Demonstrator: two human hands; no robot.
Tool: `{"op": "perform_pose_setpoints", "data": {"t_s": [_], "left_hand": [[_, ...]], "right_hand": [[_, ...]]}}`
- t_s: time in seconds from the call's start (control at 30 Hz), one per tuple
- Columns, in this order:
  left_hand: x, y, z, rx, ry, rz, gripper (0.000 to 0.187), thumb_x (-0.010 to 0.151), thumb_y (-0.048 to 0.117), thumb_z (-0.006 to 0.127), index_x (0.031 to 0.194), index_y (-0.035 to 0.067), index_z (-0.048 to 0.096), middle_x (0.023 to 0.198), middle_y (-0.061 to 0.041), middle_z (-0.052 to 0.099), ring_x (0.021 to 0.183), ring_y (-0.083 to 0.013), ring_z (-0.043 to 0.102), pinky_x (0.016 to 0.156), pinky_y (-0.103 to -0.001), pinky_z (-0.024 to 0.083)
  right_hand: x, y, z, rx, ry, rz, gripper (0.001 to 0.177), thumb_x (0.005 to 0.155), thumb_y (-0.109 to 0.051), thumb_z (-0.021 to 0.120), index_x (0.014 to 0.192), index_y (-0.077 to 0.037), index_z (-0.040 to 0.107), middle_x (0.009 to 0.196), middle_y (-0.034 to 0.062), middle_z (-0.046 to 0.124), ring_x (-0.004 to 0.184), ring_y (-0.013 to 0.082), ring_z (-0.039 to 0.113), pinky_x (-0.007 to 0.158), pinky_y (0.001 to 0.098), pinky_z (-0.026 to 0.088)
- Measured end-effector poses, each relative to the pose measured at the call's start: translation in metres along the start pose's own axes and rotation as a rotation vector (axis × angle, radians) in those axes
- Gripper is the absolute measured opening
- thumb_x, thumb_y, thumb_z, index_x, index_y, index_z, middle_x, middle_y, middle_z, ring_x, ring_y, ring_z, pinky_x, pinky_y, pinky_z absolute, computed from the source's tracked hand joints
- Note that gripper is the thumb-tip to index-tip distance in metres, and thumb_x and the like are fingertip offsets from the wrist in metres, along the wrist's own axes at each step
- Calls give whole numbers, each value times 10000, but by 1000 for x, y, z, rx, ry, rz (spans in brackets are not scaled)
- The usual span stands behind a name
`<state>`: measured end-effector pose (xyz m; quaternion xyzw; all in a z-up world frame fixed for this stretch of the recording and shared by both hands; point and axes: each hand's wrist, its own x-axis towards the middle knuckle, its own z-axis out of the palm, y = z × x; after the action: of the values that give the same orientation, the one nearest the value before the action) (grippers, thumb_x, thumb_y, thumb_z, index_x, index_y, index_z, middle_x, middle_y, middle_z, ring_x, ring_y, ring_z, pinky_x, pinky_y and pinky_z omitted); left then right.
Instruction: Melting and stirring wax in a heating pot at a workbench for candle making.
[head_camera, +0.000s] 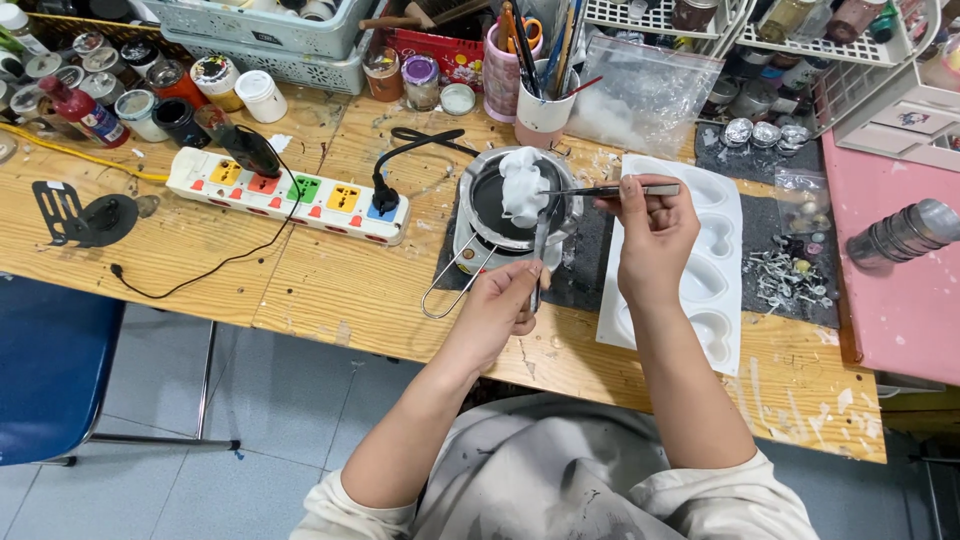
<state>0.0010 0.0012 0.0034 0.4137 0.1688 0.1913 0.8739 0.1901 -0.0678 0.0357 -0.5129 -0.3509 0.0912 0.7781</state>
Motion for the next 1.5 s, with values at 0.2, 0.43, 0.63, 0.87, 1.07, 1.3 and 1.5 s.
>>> {"op": "perform_pose_setpoints", "data": {"t_s": [0.2,0.43,0.63,0.87,1.07,1.3,1.5], "left_hand": [[0,6,6,-20,-18,-7,292,1095,256,529,902,59,625,590,92,337,483,-19,221,460,-225,188],[3,9,10,-96,-37,-51,275,1095,249,514,905,70,598,577,74,347,473,-34,228,439,-237,169],[3,12,13,-101,-34,-23,291,1102,257,509,901,66,598,580,83,338,480,-33,227,452,-237,177],[4,15,16,-65,0,-20,290,1095,257,512,899,66,604,570,82,341,476,-37,227,450,-240,182],[5,16,14,-65,5,-16,289,1094,256,515,903,63,615,569,89,335,476,-32,230,451,-234,181],[6,14,12,-32,44,-15,280,1095,254,525,923,62,633,589,76,360,484,-28,242,459,-230,192],[9,15,11,-56,28,-10,274,1090,257,524,934,67,643,598,91,343,491,-28,241,463,-228,199]], "right_hand": [[9,20,-11,227,75,177,148,1063,-107,669,1119,5,591,996,97,701,907,168,720,829,321,636],[9,-8,2,64,66,-6,149,1090,-107,663,1133,1,570,1031,91,694,960,161,718,864,317,642],[7,-21,8,-138,-49,-191,117,1122,-48,633,1148,17,540,1092,140,720,1007,167,729,928,302,620],[12,-25,12,-218,-110,-360,127,1132,-24,629,1169,33,522,1146,152,708,1057,171,725,951,289,616],[21,-16,9,-128,-58,-285,119,1153,-38,618,1189,16,518,1123,144,716,1014,169,738,936,289,616],[31,-15,9,-79,-67,-257,124,1138,-53,622,1174,8,521,1100,142,726,1027,172,745,948,309,642],[24,-14,8,-138,-92,-185,139,1120,-52,645,1145,20,529,1055,133,725,996,166,748,909,274,615]]}}
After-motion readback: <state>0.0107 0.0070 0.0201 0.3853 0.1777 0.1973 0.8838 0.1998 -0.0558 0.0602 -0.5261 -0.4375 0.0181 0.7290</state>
